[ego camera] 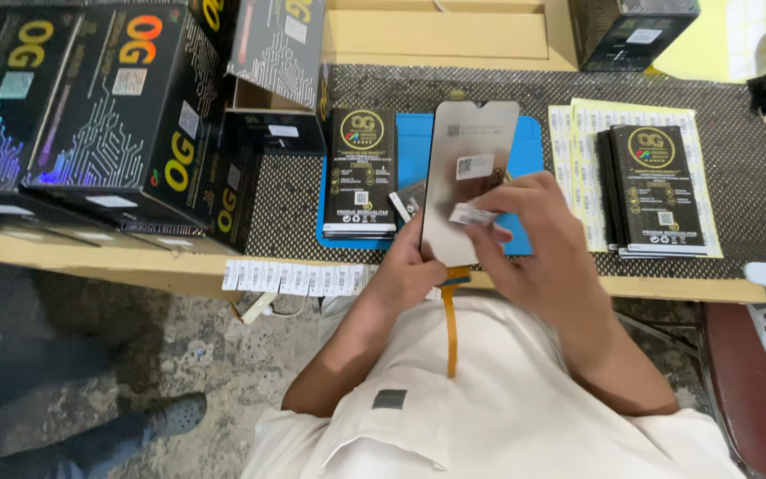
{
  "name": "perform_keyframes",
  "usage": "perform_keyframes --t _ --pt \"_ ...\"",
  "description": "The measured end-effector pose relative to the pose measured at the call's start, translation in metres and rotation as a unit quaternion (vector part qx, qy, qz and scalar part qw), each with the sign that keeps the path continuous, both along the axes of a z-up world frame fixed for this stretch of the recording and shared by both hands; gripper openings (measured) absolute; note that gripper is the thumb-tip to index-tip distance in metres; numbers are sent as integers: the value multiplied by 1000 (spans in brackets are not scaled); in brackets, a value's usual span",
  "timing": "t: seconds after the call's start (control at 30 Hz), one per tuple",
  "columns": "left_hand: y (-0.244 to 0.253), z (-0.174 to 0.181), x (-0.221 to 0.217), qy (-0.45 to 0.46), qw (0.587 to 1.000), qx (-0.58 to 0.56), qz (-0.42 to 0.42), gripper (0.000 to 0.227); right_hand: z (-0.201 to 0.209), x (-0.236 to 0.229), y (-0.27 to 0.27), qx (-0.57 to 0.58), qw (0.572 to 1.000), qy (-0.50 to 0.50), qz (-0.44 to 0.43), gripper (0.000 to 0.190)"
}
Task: The person repeatedly picks up a smartphone, peels off a protective film from the screen, and places the phone on a blue mat. This sequence is performed multiple times with different phones.
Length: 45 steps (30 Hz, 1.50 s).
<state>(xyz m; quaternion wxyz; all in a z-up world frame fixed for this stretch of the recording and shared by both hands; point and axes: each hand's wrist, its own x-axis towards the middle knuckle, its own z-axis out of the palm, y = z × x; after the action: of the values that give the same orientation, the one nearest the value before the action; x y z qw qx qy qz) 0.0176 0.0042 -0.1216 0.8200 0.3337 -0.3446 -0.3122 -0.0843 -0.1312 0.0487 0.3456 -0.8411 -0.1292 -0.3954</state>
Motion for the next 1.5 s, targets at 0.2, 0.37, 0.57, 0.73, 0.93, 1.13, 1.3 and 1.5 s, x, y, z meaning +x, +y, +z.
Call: perform_keyframes --t 0.2,0.37,0.57,0.73,0.93,1.13,1.3,1.5 --pt "-3 2 1 -26 1000 -6 1 83 14 17 10 -27 1000 -5 1 14" --pt "-3 5 -6 -43 999 -13 4 78 11 16 9 -36 999 -21 -7 12" --pt "4 66 -14 -76 997 -19 19 73 16 15 15 -17 999 -6 -28 13" --pt "4 89 -20 -80 996 -7 42 76 5 15 7 -38 995 5 -90 23" --pt "3 63 -18 -78 996 11 51 82 8 10 -4 -24 989 24 -142 40" --pt "2 79 -27 14 997 74 -5 82 22 7 -1 100 965 161 -181 79" --pt "7 82 -27 -50 994 94 -32 70 22 2 8 157 966 151 -142 127" --pt "21 111 -22 31 999 -3 -22 81 3 -12 -25 96 974 152 -138 107"
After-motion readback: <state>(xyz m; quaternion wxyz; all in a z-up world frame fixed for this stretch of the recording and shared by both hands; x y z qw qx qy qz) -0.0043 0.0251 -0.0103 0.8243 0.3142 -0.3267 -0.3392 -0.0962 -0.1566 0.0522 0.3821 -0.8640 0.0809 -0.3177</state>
